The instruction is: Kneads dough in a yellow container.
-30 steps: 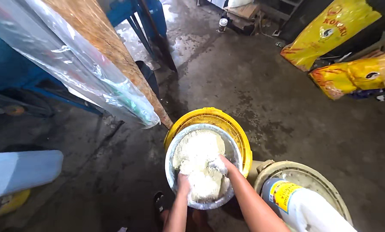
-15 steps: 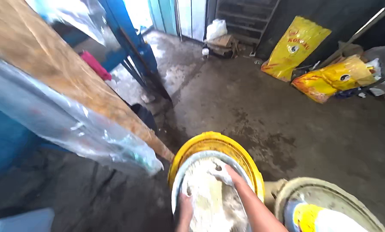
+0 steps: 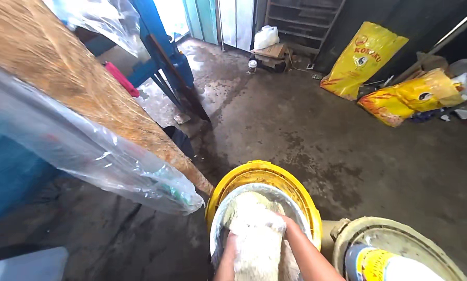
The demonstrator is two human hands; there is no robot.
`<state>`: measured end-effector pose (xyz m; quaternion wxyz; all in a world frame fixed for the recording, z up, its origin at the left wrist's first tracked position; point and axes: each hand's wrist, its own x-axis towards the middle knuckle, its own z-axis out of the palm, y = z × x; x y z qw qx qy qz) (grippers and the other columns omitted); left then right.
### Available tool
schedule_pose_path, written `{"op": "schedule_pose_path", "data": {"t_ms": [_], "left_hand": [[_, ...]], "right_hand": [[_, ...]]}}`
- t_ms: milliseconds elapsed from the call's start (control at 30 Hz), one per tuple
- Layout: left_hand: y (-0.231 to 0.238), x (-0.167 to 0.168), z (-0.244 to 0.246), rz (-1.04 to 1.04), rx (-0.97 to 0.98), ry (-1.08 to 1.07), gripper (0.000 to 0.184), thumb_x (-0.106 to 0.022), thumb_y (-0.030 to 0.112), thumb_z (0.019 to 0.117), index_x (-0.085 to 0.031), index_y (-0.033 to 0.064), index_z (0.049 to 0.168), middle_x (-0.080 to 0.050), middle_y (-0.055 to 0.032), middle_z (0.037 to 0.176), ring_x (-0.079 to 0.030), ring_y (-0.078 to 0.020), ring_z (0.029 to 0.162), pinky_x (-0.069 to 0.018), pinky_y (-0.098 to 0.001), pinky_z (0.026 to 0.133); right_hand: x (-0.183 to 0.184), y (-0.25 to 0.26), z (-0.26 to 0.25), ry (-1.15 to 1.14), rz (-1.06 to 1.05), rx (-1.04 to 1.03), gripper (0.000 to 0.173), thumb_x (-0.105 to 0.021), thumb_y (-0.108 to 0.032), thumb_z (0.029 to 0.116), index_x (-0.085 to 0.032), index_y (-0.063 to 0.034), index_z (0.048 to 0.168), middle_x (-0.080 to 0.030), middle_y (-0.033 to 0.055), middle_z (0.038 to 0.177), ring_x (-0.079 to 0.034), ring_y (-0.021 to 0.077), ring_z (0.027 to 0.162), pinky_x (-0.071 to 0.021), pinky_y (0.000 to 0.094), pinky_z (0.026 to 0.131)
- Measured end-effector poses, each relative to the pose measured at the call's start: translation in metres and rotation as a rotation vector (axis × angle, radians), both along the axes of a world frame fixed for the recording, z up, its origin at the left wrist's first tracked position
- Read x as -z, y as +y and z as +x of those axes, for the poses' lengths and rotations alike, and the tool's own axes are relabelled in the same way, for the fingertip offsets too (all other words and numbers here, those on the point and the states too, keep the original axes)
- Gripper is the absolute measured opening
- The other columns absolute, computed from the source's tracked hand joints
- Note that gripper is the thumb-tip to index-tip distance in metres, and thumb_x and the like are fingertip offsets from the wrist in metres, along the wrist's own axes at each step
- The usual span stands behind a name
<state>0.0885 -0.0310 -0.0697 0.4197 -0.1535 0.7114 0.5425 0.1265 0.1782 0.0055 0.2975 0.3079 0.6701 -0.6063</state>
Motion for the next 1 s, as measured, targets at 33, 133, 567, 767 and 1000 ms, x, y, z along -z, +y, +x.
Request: {"op": "schedule_pose_path", "data": {"t_ms": [33,133,567,767,1000], "left_hand": [[0.007,-0.017,-0.002,-0.078,0.091,0.062,0.040,-0.042,0.009,0.1086,-0.047,-0.0097,0.144,-0.054,-0.0289,0.142,-0.052,-0.0346,0.132,-0.0408,-0.0475,0.112],[0.022,-0.052,0.000,-0.153,0.155,0.193,0.036,-0.050,0.005,0.1042,-0.053,-0.0124,0.136,-0.058,-0.0307,0.134,-0.055,-0.0367,0.128,-0.0423,-0.0490,0.111],[-0.004,-0.058,0.029,-0.418,0.352,0.378,0.047,-0.060,0.013,0.1009,-0.051,-0.0059,0.143,-0.056,-0.0268,0.142,-0.051,-0.0357,0.137,-0.0367,-0.0492,0.118],[0.001,-0.035,0.028,-0.345,0.186,0.271,0.048,-0.056,0.014,0.1044,-0.046,-0.0072,0.147,-0.054,-0.0293,0.144,-0.050,-0.0373,0.138,-0.0359,-0.0498,0.118],[0.002,-0.013,0.029,-0.279,0.097,0.171,0.037,-0.048,0.008,0.1062,-0.053,-0.0134,0.136,-0.056,-0.0330,0.137,-0.052,-0.0401,0.132,-0.0389,-0.0507,0.114]], "right_hand": [[-0.002,0.002,-0.001,-0.001,0.000,-0.044,0.043,-0.061,-0.007,0.0998,-0.052,0.0047,0.140,-0.060,0.0195,0.130,-0.059,0.0194,0.115,-0.0484,0.0366,0.102],[-0.010,0.003,-0.008,0.056,0.106,-0.190,0.049,-0.069,-0.007,0.0952,-0.054,0.0065,0.139,-0.061,0.0258,0.133,-0.060,0.0321,0.123,-0.0462,0.0475,0.107],[-0.002,-0.007,0.062,-0.102,0.532,-0.058,0.077,-0.074,-0.035,0.0935,-0.040,-0.0052,0.156,-0.050,0.0228,0.152,-0.050,0.0351,0.141,-0.0390,0.0489,0.118],[0.043,-0.007,0.063,0.039,0.176,0.309,0.053,-0.065,-0.022,0.1018,-0.049,0.0000,0.147,-0.059,0.0241,0.140,-0.058,0.0319,0.130,-0.0448,0.0473,0.112],[0.044,-0.034,0.069,-0.025,0.016,0.369,0.039,-0.050,-0.011,0.1069,-0.050,0.0053,0.142,-0.060,0.0226,0.134,-0.061,0.0235,0.120,-0.0500,0.0389,0.103]]}}
